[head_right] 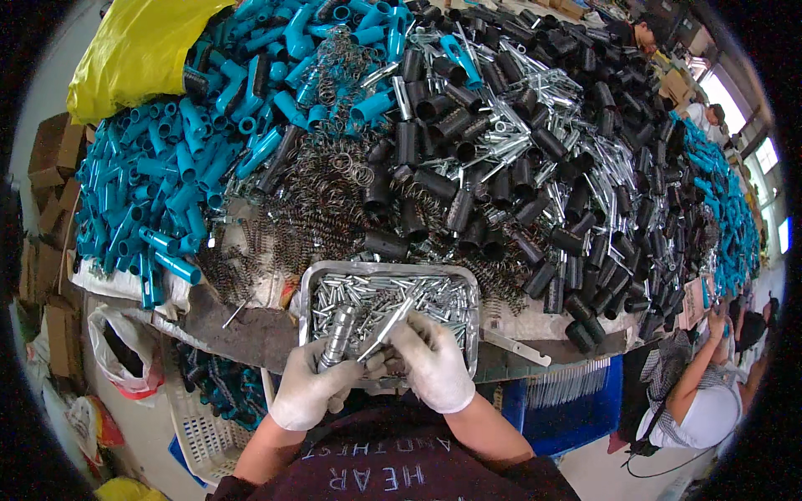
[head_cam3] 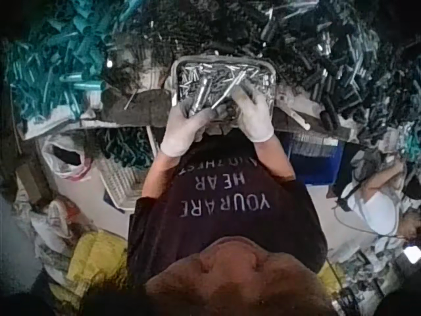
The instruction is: The person assembles mechanical parts by hand, fitting metal pins and metal springs into a cyan plastic tube, then sliding a black plastic sleeve over the assembly.
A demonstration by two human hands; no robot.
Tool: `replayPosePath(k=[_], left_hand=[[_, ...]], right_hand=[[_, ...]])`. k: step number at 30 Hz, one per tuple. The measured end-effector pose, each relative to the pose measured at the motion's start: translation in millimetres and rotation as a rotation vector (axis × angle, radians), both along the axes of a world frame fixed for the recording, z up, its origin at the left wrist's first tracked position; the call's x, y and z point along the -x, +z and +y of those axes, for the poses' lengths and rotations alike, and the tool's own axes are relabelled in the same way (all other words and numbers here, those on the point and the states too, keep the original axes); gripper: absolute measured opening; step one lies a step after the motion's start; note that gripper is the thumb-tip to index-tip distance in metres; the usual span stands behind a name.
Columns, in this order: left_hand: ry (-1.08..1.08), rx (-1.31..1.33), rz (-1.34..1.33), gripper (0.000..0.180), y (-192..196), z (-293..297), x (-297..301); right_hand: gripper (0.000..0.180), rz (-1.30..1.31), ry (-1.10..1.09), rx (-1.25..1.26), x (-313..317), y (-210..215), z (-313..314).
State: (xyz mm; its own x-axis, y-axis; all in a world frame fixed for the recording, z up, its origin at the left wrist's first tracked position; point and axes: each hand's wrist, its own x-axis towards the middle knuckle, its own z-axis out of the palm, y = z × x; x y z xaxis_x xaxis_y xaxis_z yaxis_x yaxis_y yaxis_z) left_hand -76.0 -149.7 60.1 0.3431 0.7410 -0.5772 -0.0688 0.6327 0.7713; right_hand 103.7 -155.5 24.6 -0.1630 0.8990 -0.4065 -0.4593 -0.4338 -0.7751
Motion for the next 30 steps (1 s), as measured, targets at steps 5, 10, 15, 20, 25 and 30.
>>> replayPosePath(k=[5, 10, 15, 20, 25, 30], left_hand=[[0.059, 0.067, -0.216, 0.020, -27.1, -6.1, 4.7], [0.022, 0.109, -0.189, 0.021, -29.4, -4.5, 5.6], [0.073, 0.088, -0.148, 0.019, -25.3, -1.1, 5.1], [0.053, 0.095, -0.150, 0.017, -28.7, 1.2, 3.9], [-0.012, 0.064, -0.006, 0.016, -18.2, 0.4, -9.6], [0.107, -0.088, 0.286, 0.009, -21.8, -11.5, -18.5]], right_hand=[[0.030, 0.057, -0.004, -0.025, -1.5, -3.8, -1.0], [0.023, -0.075, -0.115, -0.038, 2.3, 10.4, 3.3], [0.018, -0.187, -0.086, -0.035, -3.3, 11.2, 6.9], [0.014, -0.148, -0.048, -0.016, -10.3, 13.9, 8.4], [0.014, -0.188, 0.006, -0.141, -21.6, 1.6, 2.9], [0.017, -0.084, 0.078, -0.086, -33.2, -2.3, -7.1]])
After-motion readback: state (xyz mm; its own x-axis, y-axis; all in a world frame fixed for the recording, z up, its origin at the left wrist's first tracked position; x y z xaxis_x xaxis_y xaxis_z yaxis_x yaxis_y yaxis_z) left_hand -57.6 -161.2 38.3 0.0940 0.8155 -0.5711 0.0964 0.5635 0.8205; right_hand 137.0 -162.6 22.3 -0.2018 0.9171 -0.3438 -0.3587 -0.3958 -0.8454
